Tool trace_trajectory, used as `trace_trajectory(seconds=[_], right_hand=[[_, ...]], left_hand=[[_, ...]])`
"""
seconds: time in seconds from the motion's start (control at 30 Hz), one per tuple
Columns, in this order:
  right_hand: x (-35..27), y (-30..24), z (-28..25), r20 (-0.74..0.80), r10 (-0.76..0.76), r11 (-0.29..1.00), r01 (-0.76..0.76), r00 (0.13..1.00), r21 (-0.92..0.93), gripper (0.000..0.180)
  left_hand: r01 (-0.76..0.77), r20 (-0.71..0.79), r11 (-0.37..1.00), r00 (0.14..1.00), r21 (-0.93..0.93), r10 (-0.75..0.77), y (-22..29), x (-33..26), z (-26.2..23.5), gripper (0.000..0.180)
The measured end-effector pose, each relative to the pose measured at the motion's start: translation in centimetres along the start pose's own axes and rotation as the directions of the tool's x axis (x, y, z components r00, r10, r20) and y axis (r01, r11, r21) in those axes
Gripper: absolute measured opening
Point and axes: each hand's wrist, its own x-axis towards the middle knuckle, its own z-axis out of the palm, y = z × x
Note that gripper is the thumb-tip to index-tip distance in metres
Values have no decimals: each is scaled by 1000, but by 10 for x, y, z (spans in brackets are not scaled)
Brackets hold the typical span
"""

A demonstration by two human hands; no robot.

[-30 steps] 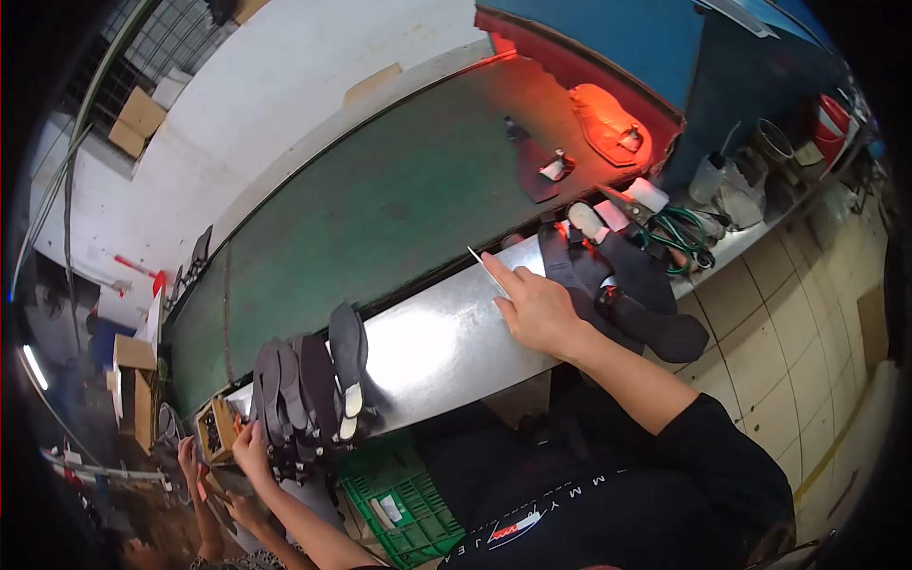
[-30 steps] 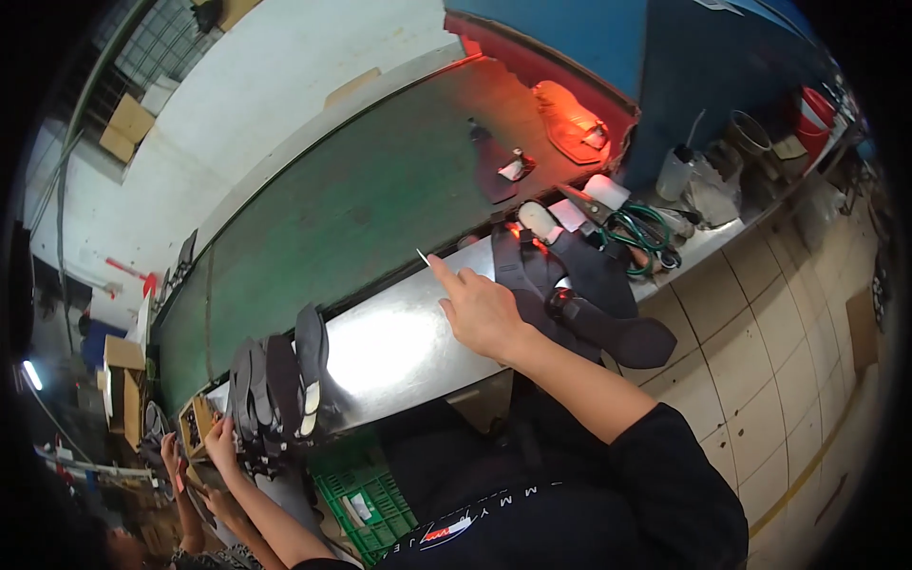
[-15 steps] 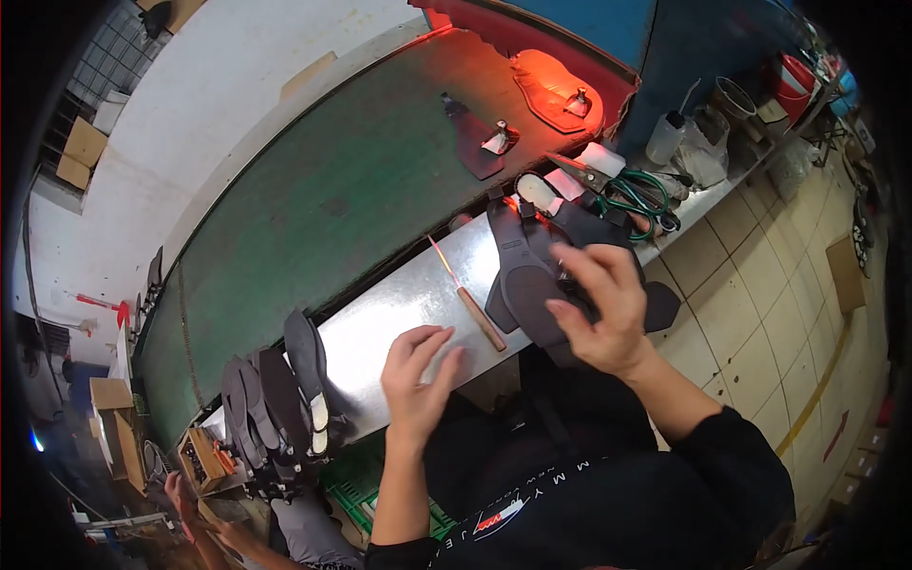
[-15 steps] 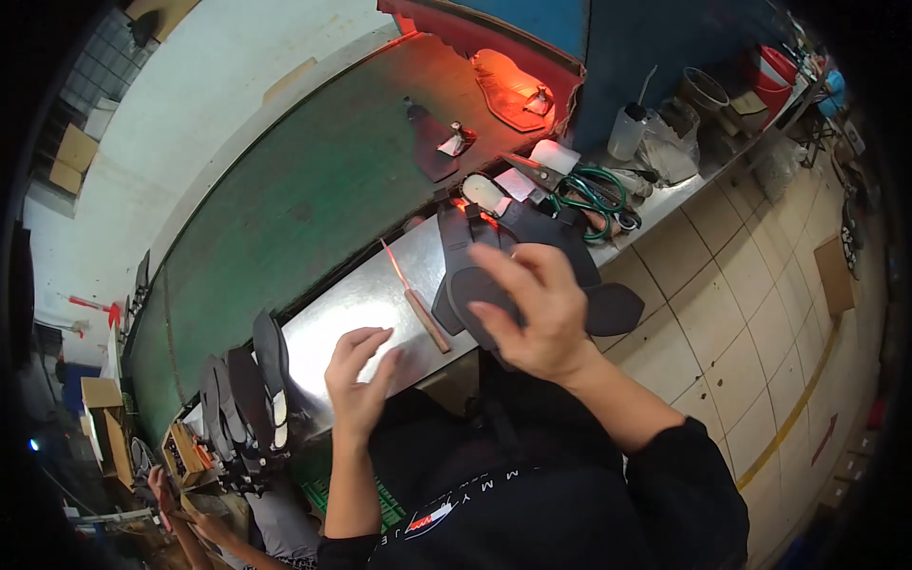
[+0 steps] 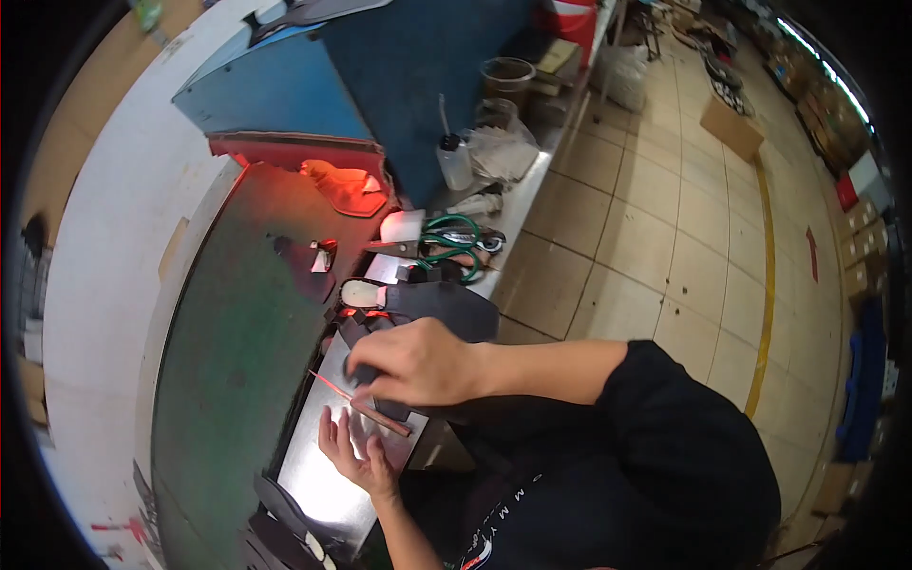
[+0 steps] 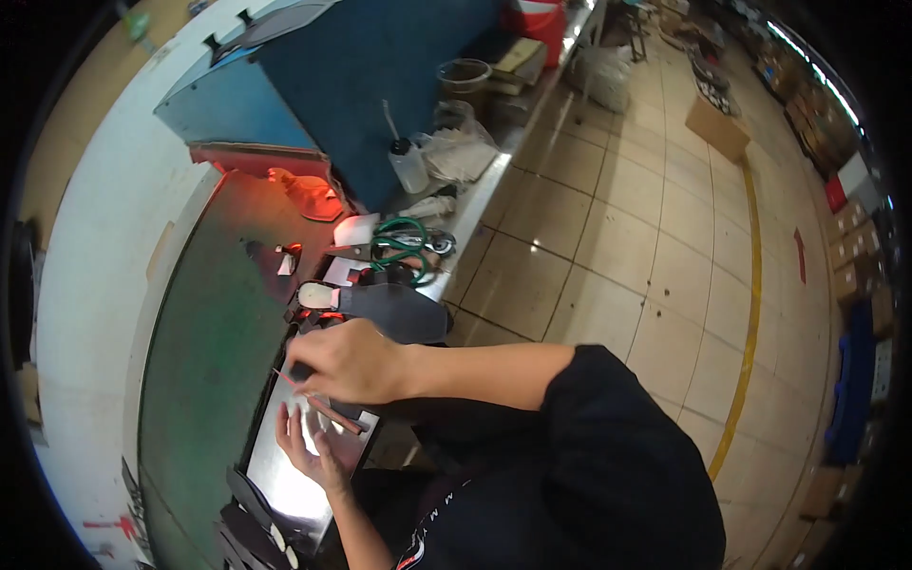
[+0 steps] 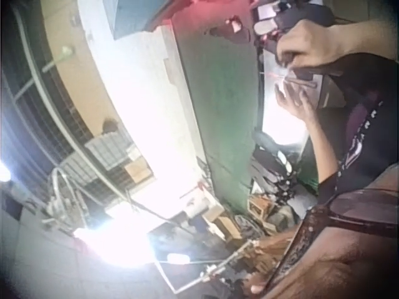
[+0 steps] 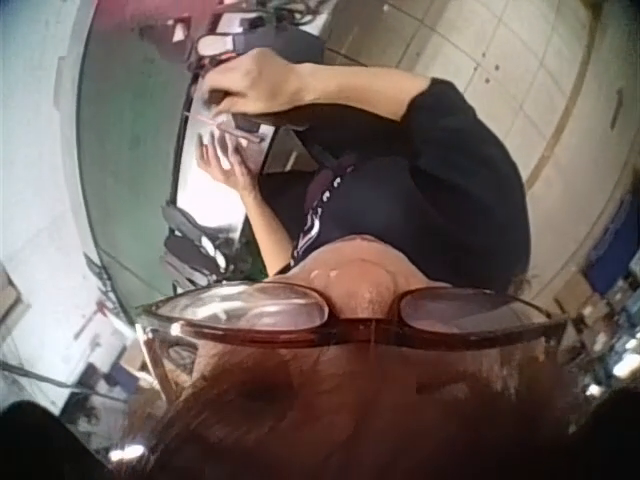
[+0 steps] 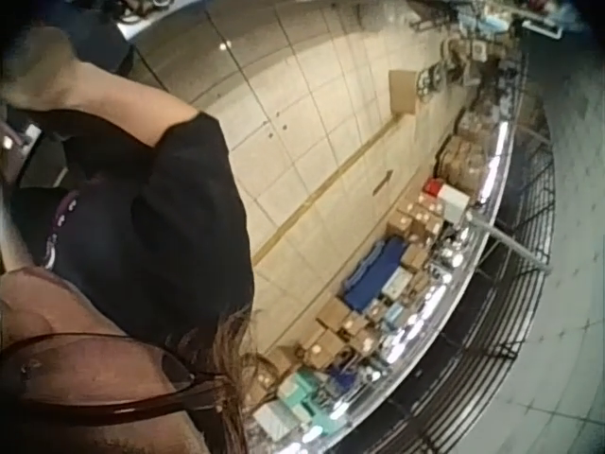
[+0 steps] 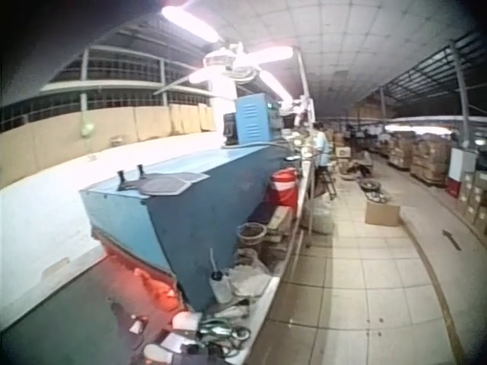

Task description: The person is finishing a shoe component by trimming excess material with a knife.

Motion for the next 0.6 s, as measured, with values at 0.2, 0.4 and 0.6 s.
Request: trace_trajectory(seconds=[0.2, 0.4, 0.6], right_hand=[[1, -38, 32, 60, -1, 953, -18, 998, 304, 29], [-4, -52, 85, 129, 64, 924, -107, 990, 368, 31], [-4, -35, 114, 300, 122, 886, -240, 946, 397, 28]], left_hand=[[4, -108, 923, 993, -384, -50, 91, 20, -7, 135], [410, 271, 838, 906, -361, -326, 85, -11, -70, 120], [338, 149, 938, 934, -74, -324, 53, -22, -76, 76]])
